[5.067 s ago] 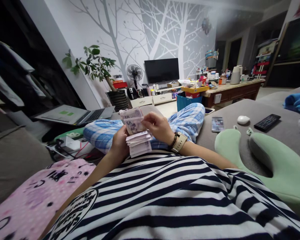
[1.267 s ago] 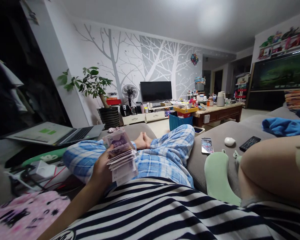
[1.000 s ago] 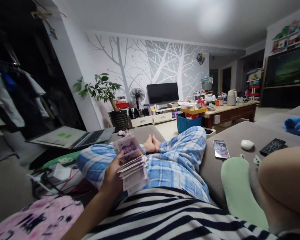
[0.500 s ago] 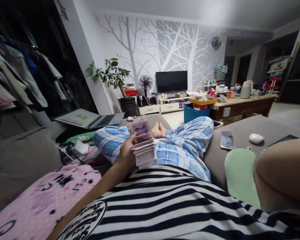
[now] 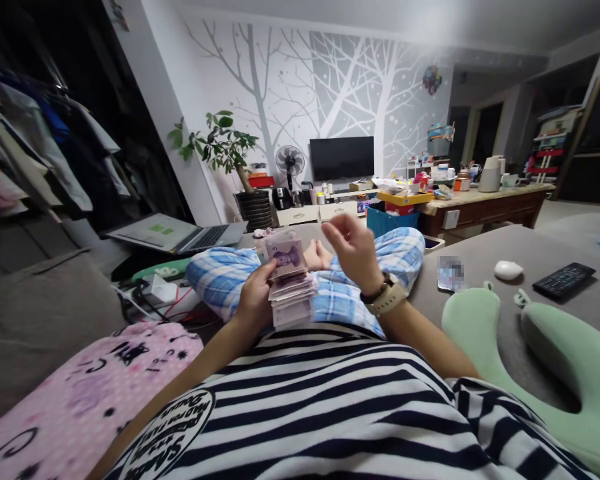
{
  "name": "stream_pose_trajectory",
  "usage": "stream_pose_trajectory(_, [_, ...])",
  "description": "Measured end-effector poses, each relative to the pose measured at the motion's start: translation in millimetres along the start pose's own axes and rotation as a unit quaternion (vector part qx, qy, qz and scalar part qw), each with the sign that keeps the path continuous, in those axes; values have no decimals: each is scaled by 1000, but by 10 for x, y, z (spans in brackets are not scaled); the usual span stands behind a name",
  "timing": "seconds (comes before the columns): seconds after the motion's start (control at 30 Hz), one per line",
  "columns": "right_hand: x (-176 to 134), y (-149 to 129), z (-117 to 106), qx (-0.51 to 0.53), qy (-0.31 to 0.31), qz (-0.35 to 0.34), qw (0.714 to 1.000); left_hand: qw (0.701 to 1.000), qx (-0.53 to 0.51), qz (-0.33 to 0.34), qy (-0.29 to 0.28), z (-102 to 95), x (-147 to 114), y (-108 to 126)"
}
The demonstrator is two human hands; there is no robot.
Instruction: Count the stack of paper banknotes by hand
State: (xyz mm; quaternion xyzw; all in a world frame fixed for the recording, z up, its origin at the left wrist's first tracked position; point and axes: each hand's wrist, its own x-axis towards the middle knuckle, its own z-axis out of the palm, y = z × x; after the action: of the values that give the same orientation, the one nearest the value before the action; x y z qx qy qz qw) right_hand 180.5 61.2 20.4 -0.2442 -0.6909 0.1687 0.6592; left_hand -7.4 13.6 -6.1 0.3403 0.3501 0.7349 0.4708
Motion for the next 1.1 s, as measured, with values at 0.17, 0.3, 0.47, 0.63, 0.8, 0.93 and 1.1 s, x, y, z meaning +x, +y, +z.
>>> stream_pose_trajectory(0.17, [-169,70,312,55,-92,114,988,999,-7,16,-45,-8,-16,-49])
stream_pose_trajectory(0.3, [-252,46,383,26,-100,108,989,996,-29,-1,-88,17,-34,-93])
stream_pose_trajectory(0.47, [-281,60,374,17,-83,88,992,994,-49,-4,-100,6,27,-139])
stream_pose_trajectory(0.63, [-297,35,363,16,-74,72,994,993,-78,-18,-90,-39,137,-184])
stream_pose_trajectory(0.8, [-321,-6,366,50,-83,43,994,993,-73,-16,-95,-33,122,-158])
stream_pose_trajectory(0.93, [-335,16,371,65,-82,30,994,991,-60,-13,-116,-31,97,-130])
stream_pose_trajectory(1.1, [-336,25,357,65,-85,18,994,994,-18,17,-107,-64,100,-118])
